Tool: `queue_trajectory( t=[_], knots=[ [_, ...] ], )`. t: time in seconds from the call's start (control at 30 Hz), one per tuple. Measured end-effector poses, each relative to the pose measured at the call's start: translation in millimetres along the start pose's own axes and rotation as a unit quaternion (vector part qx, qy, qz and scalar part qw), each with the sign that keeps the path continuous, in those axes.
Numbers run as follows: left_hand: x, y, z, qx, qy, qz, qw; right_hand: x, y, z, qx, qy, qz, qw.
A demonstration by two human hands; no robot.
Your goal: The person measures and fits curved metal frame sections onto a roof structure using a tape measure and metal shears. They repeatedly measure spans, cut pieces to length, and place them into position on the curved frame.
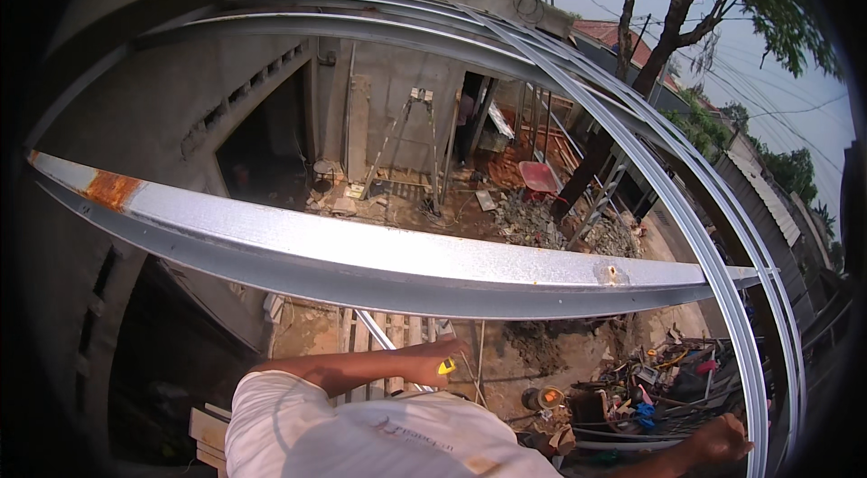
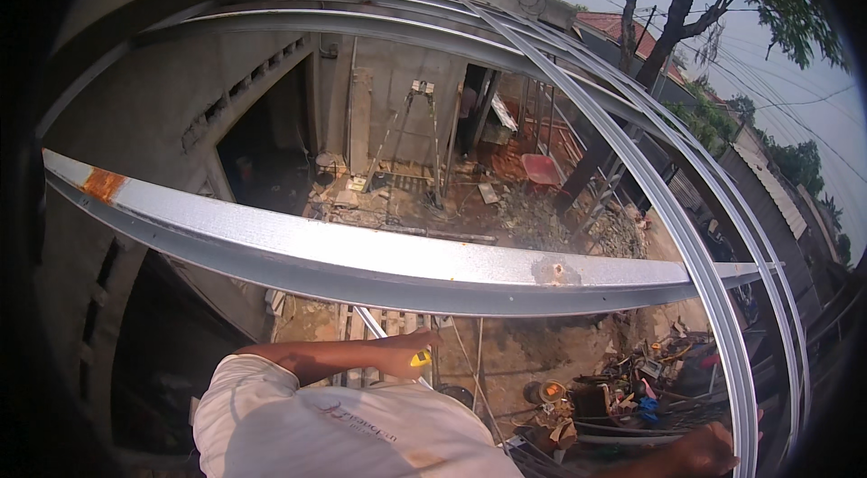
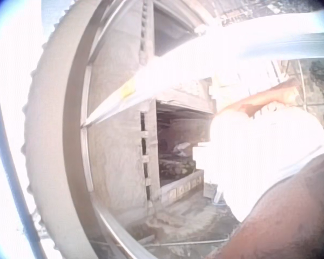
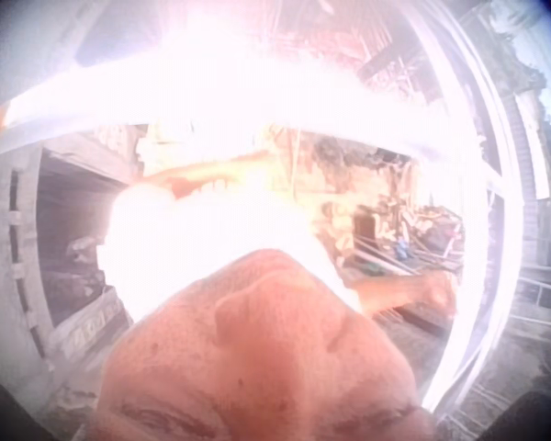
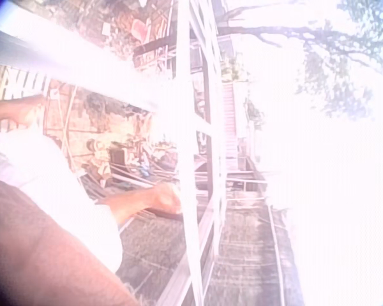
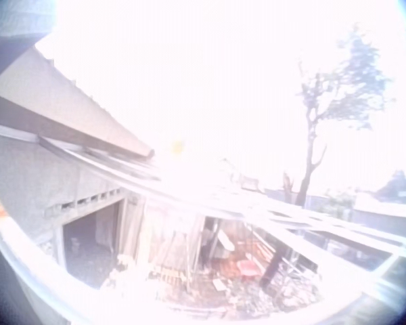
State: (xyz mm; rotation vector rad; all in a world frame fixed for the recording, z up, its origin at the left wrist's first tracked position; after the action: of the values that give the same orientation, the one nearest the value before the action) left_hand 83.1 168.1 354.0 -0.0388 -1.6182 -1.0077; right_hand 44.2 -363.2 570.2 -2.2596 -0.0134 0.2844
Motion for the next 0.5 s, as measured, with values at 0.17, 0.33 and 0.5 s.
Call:
queue_trajectory(
  t=[0.17,0.33,0.5],
  knots=[
    [-14,11,-7,0.024,0.046,-0.046,0.998,0,-15,-3,0.055,0.019,-0.091,0.994],
    [-27,33,-25,0.019,0.071,-0.047,0.996,9,-41,15,0.009,-0.024,0.037,0.999],
    [-31,56,-64,0.048,0.033,-0.019,0.998,33,-34,35,-0.143,-0.110,-0.082,0.980]
  ],
)
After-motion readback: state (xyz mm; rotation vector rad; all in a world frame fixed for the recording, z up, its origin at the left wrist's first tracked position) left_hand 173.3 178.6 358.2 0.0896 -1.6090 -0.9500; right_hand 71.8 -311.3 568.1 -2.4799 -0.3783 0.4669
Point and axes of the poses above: each hand's wrist, its own z-axis away from the middle knuckle, its own y-axis out of the back of the hand, x = y × z, the point moved 1 cm from there along -z, towards the middle knuckle, and after that the axes turned 4 degrees about -x, right-handed, at the moved point
